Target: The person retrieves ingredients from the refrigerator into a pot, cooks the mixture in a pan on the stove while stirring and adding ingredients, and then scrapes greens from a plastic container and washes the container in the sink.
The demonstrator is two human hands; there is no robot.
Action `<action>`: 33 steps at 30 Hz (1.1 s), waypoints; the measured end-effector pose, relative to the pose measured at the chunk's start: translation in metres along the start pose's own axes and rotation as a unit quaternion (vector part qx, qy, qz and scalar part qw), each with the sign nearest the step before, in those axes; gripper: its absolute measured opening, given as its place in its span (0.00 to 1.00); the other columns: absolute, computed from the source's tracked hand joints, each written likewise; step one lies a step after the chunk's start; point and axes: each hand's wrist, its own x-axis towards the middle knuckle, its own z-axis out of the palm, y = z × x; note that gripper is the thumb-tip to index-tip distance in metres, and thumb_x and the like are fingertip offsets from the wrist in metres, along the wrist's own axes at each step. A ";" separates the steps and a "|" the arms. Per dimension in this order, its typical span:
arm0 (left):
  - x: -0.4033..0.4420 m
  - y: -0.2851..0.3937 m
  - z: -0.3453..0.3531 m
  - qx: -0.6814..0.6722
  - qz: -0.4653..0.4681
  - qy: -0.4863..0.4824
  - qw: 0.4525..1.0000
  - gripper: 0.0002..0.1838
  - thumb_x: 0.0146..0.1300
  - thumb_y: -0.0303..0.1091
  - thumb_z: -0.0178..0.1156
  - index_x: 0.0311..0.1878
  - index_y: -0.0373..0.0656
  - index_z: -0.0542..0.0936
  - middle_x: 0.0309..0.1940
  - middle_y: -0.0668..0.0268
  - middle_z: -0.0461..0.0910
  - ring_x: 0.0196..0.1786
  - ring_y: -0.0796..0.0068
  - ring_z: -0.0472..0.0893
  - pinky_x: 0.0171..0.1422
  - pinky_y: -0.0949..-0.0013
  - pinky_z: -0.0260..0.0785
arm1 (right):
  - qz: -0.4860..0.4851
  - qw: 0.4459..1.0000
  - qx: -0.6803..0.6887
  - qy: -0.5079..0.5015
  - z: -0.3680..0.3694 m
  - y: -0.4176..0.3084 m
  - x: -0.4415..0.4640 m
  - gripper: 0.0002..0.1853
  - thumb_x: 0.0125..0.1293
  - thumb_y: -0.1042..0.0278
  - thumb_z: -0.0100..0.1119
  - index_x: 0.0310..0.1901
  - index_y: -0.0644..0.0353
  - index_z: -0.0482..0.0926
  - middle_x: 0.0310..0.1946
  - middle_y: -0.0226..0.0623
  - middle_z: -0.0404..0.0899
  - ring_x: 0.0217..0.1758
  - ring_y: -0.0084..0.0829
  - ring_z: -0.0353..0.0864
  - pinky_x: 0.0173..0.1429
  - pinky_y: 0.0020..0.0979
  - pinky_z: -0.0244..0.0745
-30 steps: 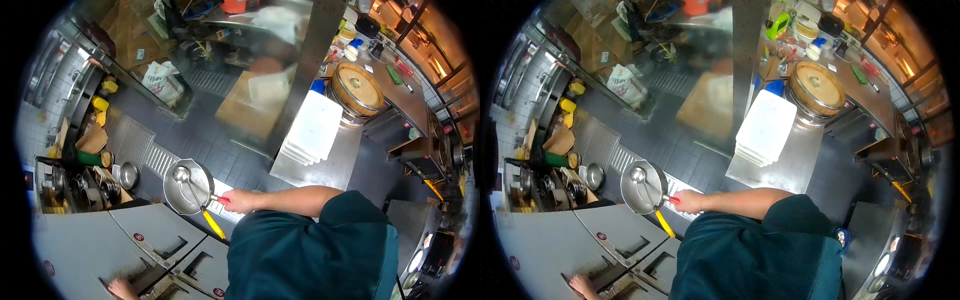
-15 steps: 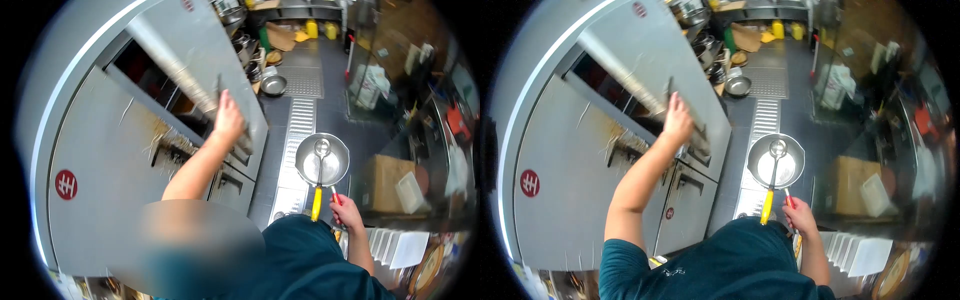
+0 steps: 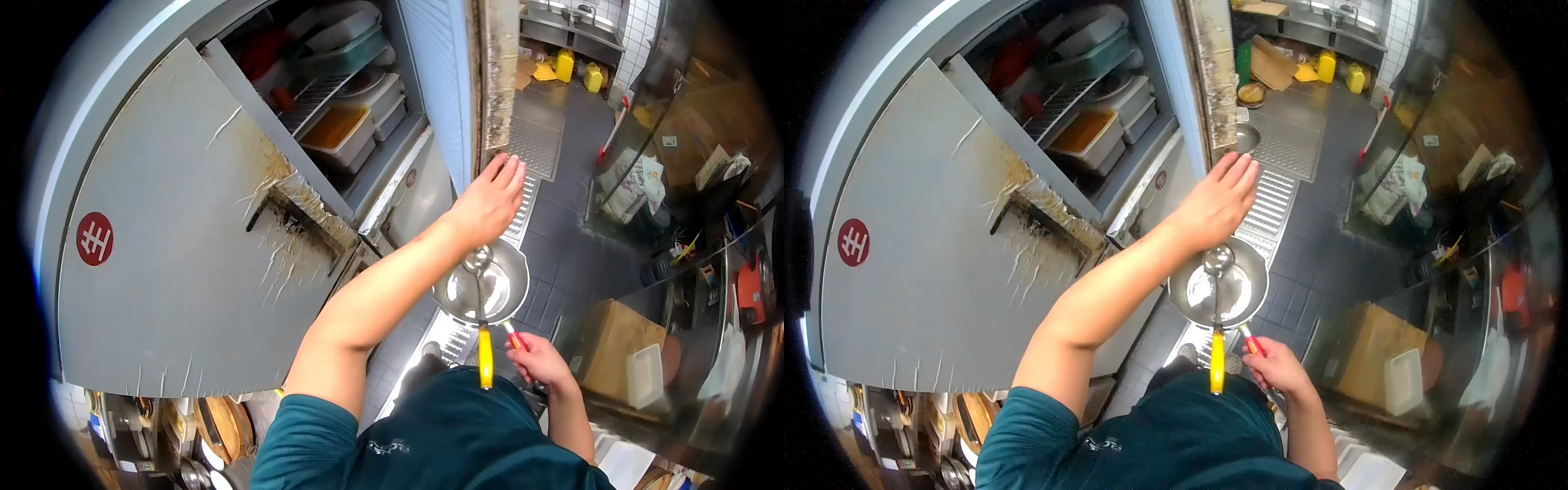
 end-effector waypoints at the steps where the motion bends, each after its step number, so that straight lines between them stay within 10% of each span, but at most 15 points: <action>1: -0.008 0.003 -0.006 -0.081 -0.049 0.046 0.994 0.24 0.57 0.31 0.59 0.58 0.32 0.79 0.61 0.47 0.75 0.65 0.46 0.74 0.77 0.46 0.57 | 0.000 1.000 -0.005 -0.009 0.003 -0.004 0.007 0.08 0.70 0.70 0.60 0.47 0.61 0.76 0.19 0.24 0.71 0.16 0.17 0.67 0.19 0.23 0.62; 6: -0.116 0.028 -0.053 -0.214 -0.344 -0.002 0.914 0.27 0.56 0.30 0.68 0.61 0.38 0.78 0.31 0.58 0.81 0.31 0.57 0.83 0.35 0.58 0.77 | -0.015 0.999 -0.017 -0.031 0.013 -0.033 0.058 0.05 0.70 0.71 0.59 0.44 0.60 0.76 0.18 0.25 0.71 0.15 0.19 0.68 0.19 0.24 0.63; 13: -0.176 0.073 -0.033 -0.426 -0.392 -0.194 0.792 0.46 0.56 0.41 0.75 0.77 0.46 0.64 0.46 0.52 0.83 0.39 0.52 0.86 0.41 0.56 0.80 | -0.044 0.998 -0.003 -0.055 0.038 -0.085 0.154 0.06 0.69 0.72 0.59 0.44 0.62 0.76 0.19 0.28 0.72 0.14 0.20 0.68 0.18 0.25 0.63; 18: -0.174 0.044 0.032 -0.399 -0.513 0.010 0.760 0.28 0.62 0.34 0.72 0.64 0.39 0.76 0.41 0.56 0.83 0.38 0.63 0.86 0.44 0.66 0.79 | -0.023 0.998 -0.036 -0.047 0.052 -0.126 0.219 0.10 0.72 0.71 0.57 0.50 0.64 0.76 0.19 0.27 0.72 0.15 0.19 0.68 0.19 0.24 0.64; 23: -0.178 -0.024 0.076 -0.487 -0.696 0.290 0.442 0.15 0.70 0.25 0.60 0.58 0.32 0.80 0.45 0.56 0.84 0.44 0.68 0.85 0.51 0.69 0.77 | -0.030 0.995 -0.069 -0.060 0.044 -0.169 0.271 0.09 0.71 0.71 0.58 0.50 0.62 0.75 0.19 0.26 0.71 0.16 0.19 0.69 0.19 0.25 0.65; 25: -0.183 -0.065 0.077 -0.371 -0.665 0.176 0.624 0.14 0.71 0.25 0.60 0.57 0.32 0.80 0.48 0.56 0.84 0.50 0.69 0.85 0.53 0.69 0.76 | -0.032 0.994 -0.085 -0.059 0.041 -0.183 0.290 0.08 0.70 0.72 0.58 0.49 0.61 0.75 0.19 0.26 0.71 0.16 0.19 0.69 0.19 0.25 0.65; 26: -0.185 -0.073 0.082 -0.457 -0.672 0.192 0.550 0.15 0.68 0.24 0.62 0.56 0.33 0.82 0.50 0.54 0.84 0.53 0.64 0.84 0.56 0.67 0.76 | -0.028 0.995 -0.082 -0.058 0.039 -0.189 0.299 0.08 0.70 0.72 0.58 0.49 0.61 0.75 0.19 0.26 0.71 0.16 0.19 0.69 0.19 0.24 0.64; 29: -0.181 -0.097 0.077 -0.358 -0.550 0.106 0.747 0.16 0.66 0.23 0.63 0.57 0.34 0.82 0.52 0.50 0.82 0.51 0.57 0.85 0.56 0.65 0.77 | -0.015 0.996 -0.057 -0.064 0.041 -0.214 0.321 0.08 0.70 0.73 0.57 0.49 0.62 0.75 0.19 0.26 0.71 0.16 0.19 0.68 0.19 0.24 0.64; 33: -0.173 -0.118 0.071 -0.230 -0.495 0.079 0.834 0.21 0.57 0.20 0.65 0.56 0.35 0.82 0.54 0.43 0.80 0.48 0.50 0.86 0.52 0.60 0.81 | -0.022 0.993 -0.079 -0.087 0.035 -0.245 0.350 0.09 0.70 0.73 0.57 0.50 0.64 0.74 0.19 0.26 0.71 0.15 0.19 0.67 0.19 0.24 0.64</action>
